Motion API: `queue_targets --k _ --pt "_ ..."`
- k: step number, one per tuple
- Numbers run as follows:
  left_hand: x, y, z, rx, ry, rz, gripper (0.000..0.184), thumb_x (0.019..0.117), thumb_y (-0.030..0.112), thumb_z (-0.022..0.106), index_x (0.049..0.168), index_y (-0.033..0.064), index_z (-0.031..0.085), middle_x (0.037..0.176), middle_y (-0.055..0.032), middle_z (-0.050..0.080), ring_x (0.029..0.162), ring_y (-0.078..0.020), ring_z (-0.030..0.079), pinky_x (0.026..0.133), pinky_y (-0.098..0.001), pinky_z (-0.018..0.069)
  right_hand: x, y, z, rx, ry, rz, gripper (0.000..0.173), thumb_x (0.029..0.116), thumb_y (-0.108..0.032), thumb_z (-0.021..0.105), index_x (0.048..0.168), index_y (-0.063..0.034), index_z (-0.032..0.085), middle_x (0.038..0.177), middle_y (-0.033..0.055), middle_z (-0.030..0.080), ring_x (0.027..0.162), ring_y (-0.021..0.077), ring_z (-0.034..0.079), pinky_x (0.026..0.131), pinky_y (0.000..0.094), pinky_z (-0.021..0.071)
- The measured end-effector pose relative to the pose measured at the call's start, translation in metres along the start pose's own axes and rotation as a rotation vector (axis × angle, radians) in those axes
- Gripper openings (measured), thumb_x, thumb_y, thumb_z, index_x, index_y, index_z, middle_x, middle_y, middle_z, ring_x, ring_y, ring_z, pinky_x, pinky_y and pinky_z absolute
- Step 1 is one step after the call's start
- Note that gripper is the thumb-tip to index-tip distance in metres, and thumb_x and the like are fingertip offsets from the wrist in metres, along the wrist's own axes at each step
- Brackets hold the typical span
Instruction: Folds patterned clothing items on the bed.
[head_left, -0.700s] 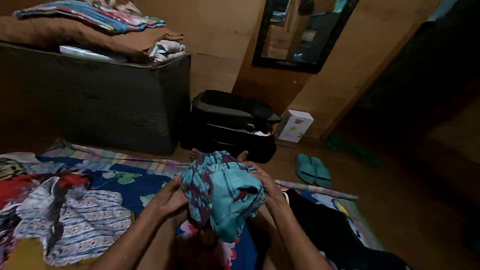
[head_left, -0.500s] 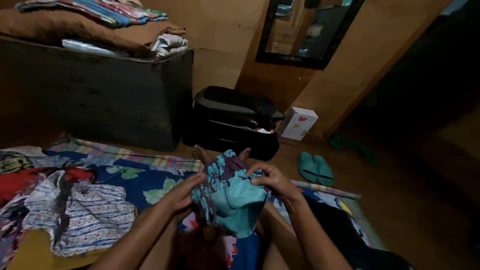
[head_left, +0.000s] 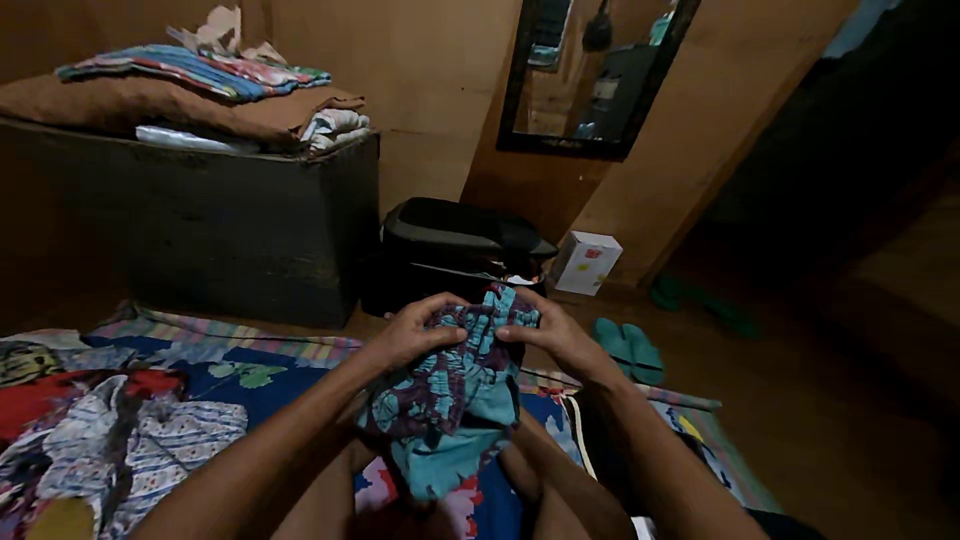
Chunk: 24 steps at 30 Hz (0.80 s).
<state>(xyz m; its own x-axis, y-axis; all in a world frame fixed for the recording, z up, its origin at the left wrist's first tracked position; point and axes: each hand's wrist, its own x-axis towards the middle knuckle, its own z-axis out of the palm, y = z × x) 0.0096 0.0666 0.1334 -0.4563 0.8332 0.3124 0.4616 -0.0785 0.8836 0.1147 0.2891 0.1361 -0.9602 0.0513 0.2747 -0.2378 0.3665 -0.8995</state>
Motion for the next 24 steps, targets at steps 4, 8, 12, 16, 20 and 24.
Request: queue_targets --k 4,8,12,16,20,24 --pt "0.013 0.012 -0.009 0.143 0.008 -0.049 0.035 0.1003 0.018 0.056 0.132 0.0023 0.058 0.120 -0.0069 0.064 0.104 -0.0039 0.061 0.092 -0.0255 0.0508 0.014 -0.021 -0.010 -0.093 0.047 0.012 0.024 0.0902 -0.011 0.069 0.111 -0.0037 0.061 0.097 0.0031 0.068 0.087 0.0054 0.067 0.080 0.0255 0.0570" --pt "0.017 0.013 0.011 0.289 0.103 -0.084 0.062 0.1008 0.033 0.062 0.150 0.0019 0.042 0.146 -0.0196 0.052 0.135 -0.0251 0.052 0.112 -0.0428 0.0418 0.023 -0.047 -0.007 -0.305 0.150 0.061 0.025 0.0885 -0.011 0.073 0.111 -0.0010 0.065 0.108 0.0109 0.064 0.094 0.0168 0.062 0.083 0.0382 0.0520" --pt "0.021 0.011 0.022 0.357 0.149 -0.242 0.052 0.0972 0.008 0.061 0.146 0.0027 0.045 0.143 -0.0217 0.052 0.131 -0.0301 0.053 0.109 -0.0449 0.0439 0.024 -0.063 -0.012 -0.275 0.144 -0.033 0.016 0.0859 -0.006 0.071 0.101 -0.0070 0.067 0.086 0.0031 0.068 0.073 0.0086 0.063 0.066 0.0280 0.0531" --pt "0.019 0.008 0.011 0.468 0.090 -0.219 0.038 0.1020 0.003 0.050 0.139 -0.0014 0.055 0.132 -0.0247 0.061 0.124 -0.0343 0.059 0.107 -0.0483 0.0439 0.019 -0.068 -0.036 -0.264 0.162 -0.099 0.009 0.0880 -0.005 0.068 0.093 -0.0092 0.062 0.073 0.0003 0.062 0.063 0.0069 0.058 0.056 0.0242 0.0485" --pt "0.021 0.009 -0.021 0.376 0.009 -0.137 0.036 0.1028 0.009 0.057 0.138 0.0043 0.058 0.130 -0.0170 0.064 0.117 -0.0221 0.062 0.104 -0.0423 0.0479 0.015 -0.061 -0.074 -0.237 0.170 -0.107 0.011 0.0870 -0.008 0.067 0.096 -0.0110 0.063 0.077 -0.0001 0.065 0.065 0.0066 0.062 0.057 0.0238 0.0521" --pt "0.021 0.027 -0.048 0.231 -0.136 -0.117 0.032 0.0998 0.007 0.060 0.131 0.0105 0.064 0.111 0.0001 0.069 0.090 -0.0002 0.064 0.082 -0.0209 0.0539 0.005 -0.060 -0.097 -0.230 0.072 -0.130 0.038 0.0903 -0.001 0.063 0.125 -0.0150 0.061 0.104 0.0002 0.069 0.082 0.0067 0.066 0.070 0.0229 0.0567"
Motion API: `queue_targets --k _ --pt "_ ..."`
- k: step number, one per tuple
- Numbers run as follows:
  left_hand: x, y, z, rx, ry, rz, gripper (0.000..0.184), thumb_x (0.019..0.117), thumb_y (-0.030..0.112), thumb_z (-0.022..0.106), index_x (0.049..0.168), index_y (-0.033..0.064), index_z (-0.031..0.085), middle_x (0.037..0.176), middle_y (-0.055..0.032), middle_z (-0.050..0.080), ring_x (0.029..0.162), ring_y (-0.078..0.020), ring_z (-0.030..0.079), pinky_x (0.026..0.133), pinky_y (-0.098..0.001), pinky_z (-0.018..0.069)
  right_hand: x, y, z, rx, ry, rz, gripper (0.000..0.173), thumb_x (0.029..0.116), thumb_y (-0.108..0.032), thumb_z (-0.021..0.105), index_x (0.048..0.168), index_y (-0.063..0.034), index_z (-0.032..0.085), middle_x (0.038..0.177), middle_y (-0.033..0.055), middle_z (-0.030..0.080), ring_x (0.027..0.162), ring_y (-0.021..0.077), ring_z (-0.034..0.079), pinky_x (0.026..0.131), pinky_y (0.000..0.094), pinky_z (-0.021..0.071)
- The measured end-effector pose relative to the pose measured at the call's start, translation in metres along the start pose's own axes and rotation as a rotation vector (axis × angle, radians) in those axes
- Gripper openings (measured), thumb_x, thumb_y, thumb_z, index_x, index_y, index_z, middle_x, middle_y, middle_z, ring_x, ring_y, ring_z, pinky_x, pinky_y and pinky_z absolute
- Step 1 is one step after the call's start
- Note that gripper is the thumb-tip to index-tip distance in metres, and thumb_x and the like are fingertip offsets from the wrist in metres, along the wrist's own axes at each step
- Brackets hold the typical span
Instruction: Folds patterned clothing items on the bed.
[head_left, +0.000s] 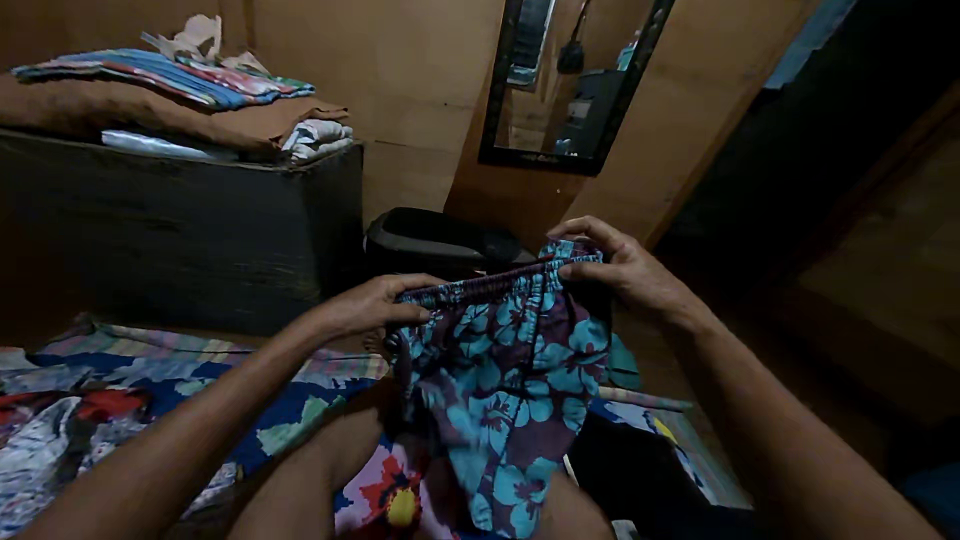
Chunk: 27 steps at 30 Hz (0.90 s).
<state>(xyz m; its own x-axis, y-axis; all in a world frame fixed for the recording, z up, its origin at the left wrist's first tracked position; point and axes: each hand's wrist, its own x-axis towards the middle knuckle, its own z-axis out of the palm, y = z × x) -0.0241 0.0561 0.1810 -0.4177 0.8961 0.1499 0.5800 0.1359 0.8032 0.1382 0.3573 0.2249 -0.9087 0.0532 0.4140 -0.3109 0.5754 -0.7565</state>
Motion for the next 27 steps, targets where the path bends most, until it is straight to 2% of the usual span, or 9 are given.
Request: queue_targets --k 2,4,10,12,17,20,22,25,27 --pt "0.000 0.008 -0.011 0.004 -0.053 0.033 0.026 0.0977 0.003 0.062 0.123 0.0068 0.068 0.100 0.0023 0.071 0.082 0.0027 0.064 0.074 -0.0157 0.0535 -0.003 0.001 -0.004 -0.040 -0.066 -0.013 0.051 0.0917 -0.002 0.061 0.140 -0.0175 0.059 0.121 -0.0007 0.068 0.095 0.0058 0.066 0.080 0.0230 0.0564" --pt "0.002 0.016 -0.022 0.067 -0.104 0.062 0.020 0.0971 0.003 0.063 0.115 0.0059 0.072 0.101 0.0015 0.073 0.086 0.0006 0.065 0.077 -0.0177 0.0538 -0.006 0.003 -0.006 -0.031 -0.132 -0.016 0.052 0.0906 -0.001 0.062 0.140 -0.0166 0.060 0.126 -0.0023 0.067 0.103 0.0046 0.066 0.086 0.0221 0.0567" --pt "0.006 0.032 -0.044 0.267 -0.081 0.071 0.015 0.1003 0.007 0.060 0.099 0.0065 0.076 0.106 -0.0013 0.073 0.097 -0.0071 0.067 0.086 -0.0265 0.0531 -0.015 0.008 -0.006 -0.110 -0.232 0.032 0.020 0.0866 -0.003 0.066 0.104 -0.0083 0.075 0.106 0.0001 0.066 0.100 0.0059 0.061 0.088 0.0233 0.0523" --pt "0.004 0.032 -0.033 0.318 -0.029 0.132 0.014 0.1002 0.008 0.061 0.104 0.0049 0.074 0.113 -0.0038 0.072 0.105 -0.0115 0.066 0.094 -0.0317 0.0532 -0.017 0.010 -0.001 -0.125 -0.221 0.059 0.017 0.0869 -0.002 0.066 0.100 -0.0081 0.074 0.105 0.0007 0.067 0.098 0.0054 0.062 0.086 0.0228 0.0527" --pt "0.003 0.040 0.046 0.373 0.007 0.188 0.025 0.1039 0.017 0.057 0.117 -0.0023 0.066 0.099 -0.0142 0.069 0.087 -0.0200 0.065 0.082 -0.0386 0.0535 -0.014 -0.006 0.034 -0.149 -0.095 0.282 0.013 0.0917 -0.002 0.066 0.101 -0.0063 0.073 0.104 0.0049 0.067 0.092 0.0101 0.062 0.081 0.0299 0.0515" --pt "0.007 0.051 0.089 0.137 0.032 0.012 0.073 0.1015 0.035 0.062 0.157 0.0010 0.030 0.129 -0.0224 0.060 0.105 -0.0251 0.064 0.091 -0.0391 0.0532 -0.013 -0.015 0.053 0.112 0.003 0.394 0.009 0.0986 -0.006 0.061 0.103 -0.0041 0.069 0.094 0.0022 0.068 0.078 0.0052 0.063 0.071 0.0223 0.0528" --pt "0.019 0.050 0.102 0.088 0.106 -0.078 0.103 0.0947 0.046 0.069 0.163 0.0052 0.005 0.155 -0.0266 0.038 0.132 -0.0321 0.053 0.108 -0.0438 0.0452 -0.014 -0.023 0.058 0.356 -0.041 0.420 0.020 0.1056 -0.010 0.051 0.118 0.0004 0.062 0.096 0.0035 0.066 0.077 0.0065 0.065 0.071 0.0218 0.0559" --pt "0.034 0.041 0.102 -0.003 0.243 -0.111 0.092 0.0946 0.020 0.072 0.162 0.0027 0.012 0.142 -0.0275 0.052 0.129 -0.0321 0.056 0.109 -0.0437 0.0448 -0.019 -0.028 0.055 0.388 -0.139 0.352 0.037 0.1054 -0.008 0.042 0.141 0.0005 0.047 0.116 0.0106 0.064 0.092 0.0145 0.070 0.082 0.0289 0.0600" --pt "0.040 0.037 0.089 -0.139 0.275 -0.166 0.069 0.0954 0.002 0.062 0.156 0.0039 0.028 0.133 -0.0229 0.059 0.119 -0.0257 0.061 0.102 -0.0412 0.0498 -0.021 -0.023 0.049 0.184 -0.033 0.301 0.036 0.1024 -0.006 0.050 0.138 -0.0016 0.054 0.116 0.0100 0.066 0.091 0.0128 0.069 0.079 0.0277 0.0582"
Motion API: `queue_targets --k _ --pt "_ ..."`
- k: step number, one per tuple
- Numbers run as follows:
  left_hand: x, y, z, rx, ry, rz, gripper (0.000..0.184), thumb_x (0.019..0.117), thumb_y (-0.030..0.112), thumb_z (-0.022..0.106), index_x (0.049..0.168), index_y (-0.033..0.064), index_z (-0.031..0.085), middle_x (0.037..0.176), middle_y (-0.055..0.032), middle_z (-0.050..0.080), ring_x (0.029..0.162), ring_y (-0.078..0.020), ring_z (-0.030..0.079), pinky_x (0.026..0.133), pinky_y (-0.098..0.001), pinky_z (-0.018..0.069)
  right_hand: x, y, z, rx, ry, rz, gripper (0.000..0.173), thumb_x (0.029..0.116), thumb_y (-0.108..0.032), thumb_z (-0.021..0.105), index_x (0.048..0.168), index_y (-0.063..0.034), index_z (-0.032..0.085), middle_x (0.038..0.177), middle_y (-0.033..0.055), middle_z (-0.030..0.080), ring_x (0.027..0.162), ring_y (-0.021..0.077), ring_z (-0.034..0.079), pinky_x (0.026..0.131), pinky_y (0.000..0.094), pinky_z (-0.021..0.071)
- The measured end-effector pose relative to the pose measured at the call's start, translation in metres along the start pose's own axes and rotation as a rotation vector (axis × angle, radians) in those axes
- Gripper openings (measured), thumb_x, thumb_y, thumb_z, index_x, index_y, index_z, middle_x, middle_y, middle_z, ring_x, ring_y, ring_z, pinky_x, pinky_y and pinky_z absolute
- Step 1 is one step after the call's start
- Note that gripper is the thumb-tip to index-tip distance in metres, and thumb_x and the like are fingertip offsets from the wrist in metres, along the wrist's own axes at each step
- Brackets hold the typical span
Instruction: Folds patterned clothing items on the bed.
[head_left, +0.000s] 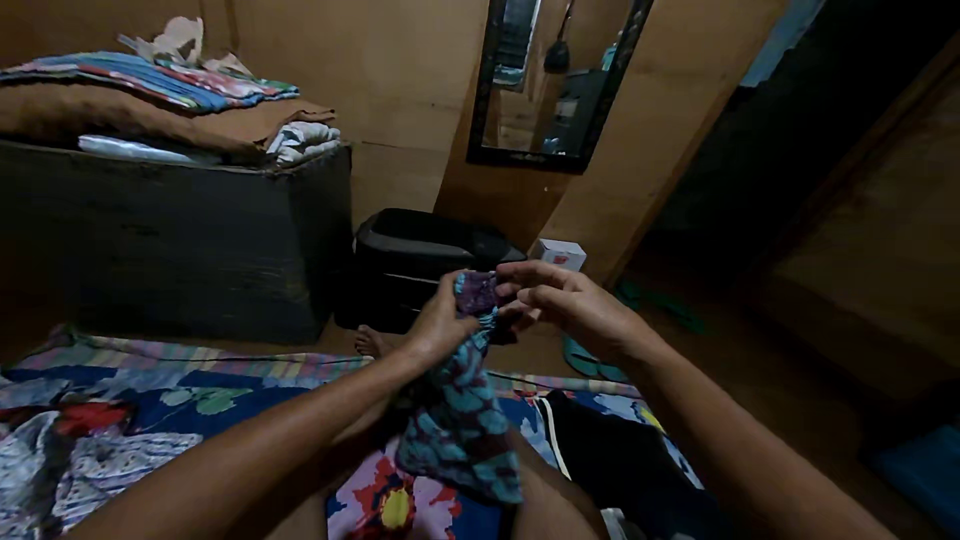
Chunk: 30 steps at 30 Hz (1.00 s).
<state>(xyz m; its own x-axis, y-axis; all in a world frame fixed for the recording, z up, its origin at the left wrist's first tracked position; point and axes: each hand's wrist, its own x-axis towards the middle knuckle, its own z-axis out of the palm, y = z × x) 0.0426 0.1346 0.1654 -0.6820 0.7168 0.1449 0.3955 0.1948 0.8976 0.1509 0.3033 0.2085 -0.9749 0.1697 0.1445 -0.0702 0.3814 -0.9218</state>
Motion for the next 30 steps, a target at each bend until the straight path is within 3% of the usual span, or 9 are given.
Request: queue_targets --k 3,5,7,10,14,16,19,23,30 --pt "0.008 -0.008 -0.016 -0.210 0.016 -0.012 0.044 0.0957 -0.004 0.056 0.139 0.0001 0.049 0.110 -0.0119 0.064 0.091 -0.0111 0.063 0.080 -0.0289 0.0542 0.002 0.017 -0.014 -0.208 0.063 -0.054 0.039 0.0961 -0.012 0.065 0.134 -0.0029 0.059 0.124 0.0126 0.062 0.103 0.0158 0.062 0.089 0.0328 0.0524" --pt "0.009 -0.012 -0.020 -0.318 0.009 -0.009 0.041 0.0948 -0.006 0.055 0.135 0.0014 0.052 0.102 -0.0075 0.065 0.083 -0.0069 0.064 0.073 -0.0239 0.0549 0.003 0.030 -0.011 -0.239 0.008 -0.067 0.044 0.0946 -0.019 0.068 0.134 -0.0010 0.059 0.128 0.0144 0.061 0.109 0.0163 0.063 0.093 0.0332 0.0525" --pt "0.006 -0.013 -0.020 -0.361 -0.002 -0.005 0.042 0.0932 -0.008 0.055 0.134 0.0013 0.052 0.103 -0.0068 0.064 0.084 -0.0064 0.064 0.074 -0.0230 0.0548 0.004 0.038 0.000 -0.245 -0.014 -0.070 0.044 0.0941 -0.021 0.069 0.132 -0.0001 0.060 0.121 0.0114 0.064 0.102 0.0119 0.064 0.089 0.0297 0.0537" --pt "0.000 -0.011 -0.020 -0.354 -0.027 -0.012 0.040 0.0940 -0.005 0.053 0.134 0.0024 0.051 0.104 -0.0051 0.064 0.086 -0.0050 0.064 0.075 -0.0217 0.0545 0.005 0.045 0.017 -0.239 0.119 -0.080 0.041 0.0905 -0.017 0.073 0.124 0.0007 0.058 0.098 0.0054 0.062 0.082 0.0087 0.060 0.075 0.0267 0.0516" --pt "-0.004 -0.006 -0.021 -0.387 0.072 -0.075 0.035 0.1002 -0.005 0.047 0.134 0.0039 0.051 0.100 -0.0063 0.062 0.080 -0.0067 0.062 0.071 -0.0223 0.0530 -0.003 0.054 0.038 -0.401 0.399 -0.303 0.029 0.0967 -0.024 0.065 0.108 0.0026 0.064 0.099 0.0128 0.064 0.084 0.0145 0.062 0.075 0.0294 0.0516" --pt "-0.005 -0.005 -0.019 -0.446 0.096 -0.108 0.037 0.1001 -0.005 0.046 0.135 0.0051 0.050 0.099 -0.0068 0.062 0.079 -0.0082 0.063 0.069 -0.0232 0.0544 -0.006 0.049 0.044 -0.395 0.345 -0.306 0.034 0.0992 -0.032 0.062 0.106 0.0004 0.067 0.098 0.0103 0.064 0.082 0.0116 0.061 0.073 0.0269 0.0505" --pt "-0.011 -0.006 -0.013 -0.507 0.032 -0.106 0.035 0.1012 -0.002 0.047 0.136 0.0047 0.046 0.098 -0.0058 0.062 0.079 -0.0079 0.065 0.070 -0.0236 0.0562 -0.003 0.045 0.048 -0.344 0.226 -0.188 0.046 0.0943 -0.036 0.070 0.119 0.0022 0.063 0.110 0.0138 0.062 0.094 0.0158 0.061 0.083 0.0318 0.0509" --pt "-0.016 -0.010 -0.012 -0.479 -0.050 -0.027 0.040 0.1053 0.008 0.050 0.144 0.0030 0.043 0.112 -0.0080 0.063 0.092 -0.0078 0.066 0.082 -0.0249 0.0563 0.003 0.053 0.043 -0.264 0.158 -0.165 0.025 0.0916 -0.020 0.073 0.103 0.0017 0.065 0.097 0.0087 0.061 0.084 0.0108 0.058 0.077 0.0281 0.0496" --pt "-0.011 -0.021 -0.042 -0.225 0.020 0.074 0.024 0.1025 0.002 0.054 0.126 0.0014 0.056 0.102 -0.0037 0.065 0.083 -0.0031 0.062 0.075 -0.0211 0.0531 -0.001 0.050 0.013 -0.107 0.130 -0.131 0.010 0.0943 -0.010 0.063 0.102 -0.0038 0.062 0.090 -0.0005 0.064 0.081 0.0032 0.063 0.073 0.0227 0.0536"
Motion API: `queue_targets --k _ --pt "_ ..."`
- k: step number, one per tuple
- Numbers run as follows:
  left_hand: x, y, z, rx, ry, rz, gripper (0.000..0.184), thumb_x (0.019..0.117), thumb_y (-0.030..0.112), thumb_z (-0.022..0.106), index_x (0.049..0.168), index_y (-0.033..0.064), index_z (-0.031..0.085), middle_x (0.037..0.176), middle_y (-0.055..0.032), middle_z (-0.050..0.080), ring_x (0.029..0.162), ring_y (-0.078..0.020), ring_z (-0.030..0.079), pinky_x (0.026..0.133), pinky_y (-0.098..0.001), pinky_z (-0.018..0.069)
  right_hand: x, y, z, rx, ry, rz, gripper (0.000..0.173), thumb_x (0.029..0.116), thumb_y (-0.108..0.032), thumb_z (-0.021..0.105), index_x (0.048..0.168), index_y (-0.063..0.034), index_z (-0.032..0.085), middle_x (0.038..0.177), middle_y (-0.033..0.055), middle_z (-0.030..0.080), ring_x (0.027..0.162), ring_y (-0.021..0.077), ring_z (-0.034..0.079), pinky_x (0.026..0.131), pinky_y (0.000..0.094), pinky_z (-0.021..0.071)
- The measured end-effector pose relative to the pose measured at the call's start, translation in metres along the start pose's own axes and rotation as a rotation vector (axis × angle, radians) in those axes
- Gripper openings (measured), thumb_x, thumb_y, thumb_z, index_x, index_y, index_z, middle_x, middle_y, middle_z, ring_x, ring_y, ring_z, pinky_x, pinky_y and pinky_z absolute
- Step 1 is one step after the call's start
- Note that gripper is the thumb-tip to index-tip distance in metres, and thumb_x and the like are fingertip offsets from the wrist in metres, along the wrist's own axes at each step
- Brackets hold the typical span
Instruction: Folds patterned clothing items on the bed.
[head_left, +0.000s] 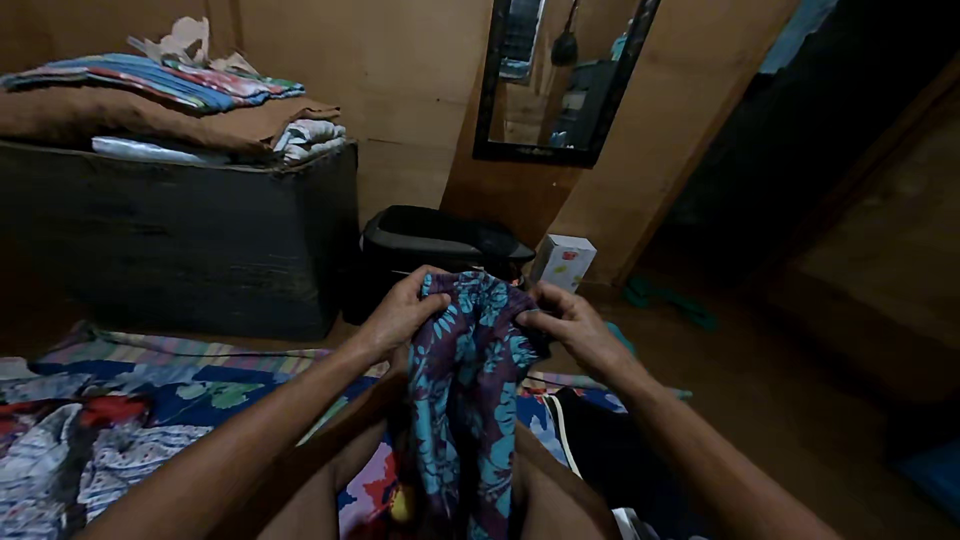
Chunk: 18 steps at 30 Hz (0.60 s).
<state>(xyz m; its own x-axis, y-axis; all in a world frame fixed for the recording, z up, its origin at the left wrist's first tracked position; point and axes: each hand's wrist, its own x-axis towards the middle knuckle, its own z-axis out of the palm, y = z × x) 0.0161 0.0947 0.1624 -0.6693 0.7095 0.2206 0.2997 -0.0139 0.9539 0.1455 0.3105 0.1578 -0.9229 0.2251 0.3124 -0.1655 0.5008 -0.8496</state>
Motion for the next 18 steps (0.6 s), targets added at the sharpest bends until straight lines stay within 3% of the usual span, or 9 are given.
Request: queue_targets --k 3,6,8,11,12,13,15,17,18 --pt "0.003 -0.006 -0.022 0.056 -0.147 0.179 0.022 0.0970 -0.003 0.055 0.117 0.0038 0.061 0.121 -0.0014 0.068 0.101 -0.0019 0.065 0.087 -0.0209 0.0541 -0.001 0.005 -0.019 0.124 -0.084 0.001 0.008 0.0962 -0.009 0.058 0.104 -0.0099 0.060 0.088 -0.0065 0.068 0.078 0.0001 0.065 0.072 0.0196 0.0548" --pt "0.003 -0.006 -0.037 0.209 -0.309 0.235 0.016 0.0950 0.003 0.060 0.110 0.0046 0.066 0.102 0.0049 0.070 0.088 0.0046 0.064 0.080 -0.0153 0.0534 -0.001 0.014 -0.038 0.178 -0.223 -0.048 0.011 0.0972 -0.010 0.055 0.103 -0.0150 0.062 0.086 -0.0114 0.069 0.077 -0.0026 0.065 0.072 0.0177 0.0550" --pt "0.002 -0.007 -0.042 0.394 -0.401 0.255 0.017 0.0961 0.010 0.063 0.111 0.0033 0.068 0.101 0.0028 0.069 0.089 0.0038 0.062 0.082 -0.0168 0.0521 -0.002 0.016 -0.049 0.140 -0.345 -0.060 0.011 0.0951 -0.010 0.057 0.099 -0.0163 0.065 0.083 -0.0145 0.067 0.073 -0.0052 0.062 0.068 0.0150 0.0527" --pt "-0.003 -0.015 -0.039 0.696 -0.491 0.362 0.028 0.0976 0.020 0.064 0.109 -0.0050 0.068 0.104 -0.0168 0.065 0.093 -0.0237 0.062 0.082 -0.0416 0.0507 -0.004 0.006 -0.061 -0.133 -0.534 0.007 0.010 0.0914 -0.013 0.068 0.101 -0.0099 0.065 0.075 -0.0108 0.061 0.065 -0.0042 0.057 0.061 0.0147 0.0486" --pt "-0.007 -0.017 -0.036 0.778 -0.516 0.408 0.032 0.0978 0.025 0.064 0.108 -0.0055 0.068 0.103 -0.0200 0.065 0.096 -0.0316 0.063 0.082 -0.0488 0.0508 -0.004 -0.001 -0.061 -0.326 -0.596 0.050 0.019 0.0906 -0.018 0.073 0.102 -0.0056 0.065 0.077 -0.0042 0.061 0.066 0.0013 0.057 0.062 0.0202 0.0492" --pt "-0.013 -0.018 -0.031 0.844 -0.531 0.473 0.036 0.0977 0.030 0.064 0.106 -0.0047 0.070 0.104 -0.0209 0.066 0.100 -0.0369 0.063 0.084 -0.0536 0.0501 -0.004 -0.009 -0.058 -0.535 -0.655 0.115 0.031 0.0901 -0.024 0.077 0.105 0.0000 0.064 0.081 0.0060 0.062 0.071 0.0128 0.057 0.068 0.0324 0.0486" --pt "-0.028 -0.029 -0.017 0.854 -0.526 0.707 0.039 0.0960 0.037 0.060 0.093 0.0003 0.074 0.105 -0.0163 0.072 0.108 -0.0373 0.064 0.094 -0.0542 0.0472 -0.004 -0.021 -0.043 -0.922 -0.737 0.304 0.050 0.0904 -0.036 0.078 0.117 0.0044 0.066 0.097 0.0246 0.067 0.092 0.0399 0.064 0.085 0.0595 0.0485" --pt "-0.049 -0.041 0.005 0.716 -0.603 0.867 0.035 0.0972 0.030 0.058 0.079 0.0033 0.070 0.094 -0.0146 0.073 0.109 -0.0352 0.067 0.111 -0.0518 0.0392 -0.005 -0.025 -0.026 -1.200 -0.797 0.458 0.059 0.0927 -0.043 0.073 0.131 0.0008 0.061 0.114 0.0293 0.066 0.112 0.0483 0.061 0.095 0.0657 0.0433" --pt "-0.060 -0.046 0.016 0.659 -0.681 0.879 0.028 0.0961 0.023 0.062 0.082 0.0018 0.072 0.088 -0.0146 0.073 0.101 -0.0340 0.070 0.114 -0.0506 0.0383 -0.006 -0.022 -0.022 -1.276 -0.811 0.487 0.061 0.0926 -0.044 0.073 0.133 0.0001 0.060 0.119 0.0295 0.064 0.116 0.0485 0.059 0.095 0.0657 0.0426"
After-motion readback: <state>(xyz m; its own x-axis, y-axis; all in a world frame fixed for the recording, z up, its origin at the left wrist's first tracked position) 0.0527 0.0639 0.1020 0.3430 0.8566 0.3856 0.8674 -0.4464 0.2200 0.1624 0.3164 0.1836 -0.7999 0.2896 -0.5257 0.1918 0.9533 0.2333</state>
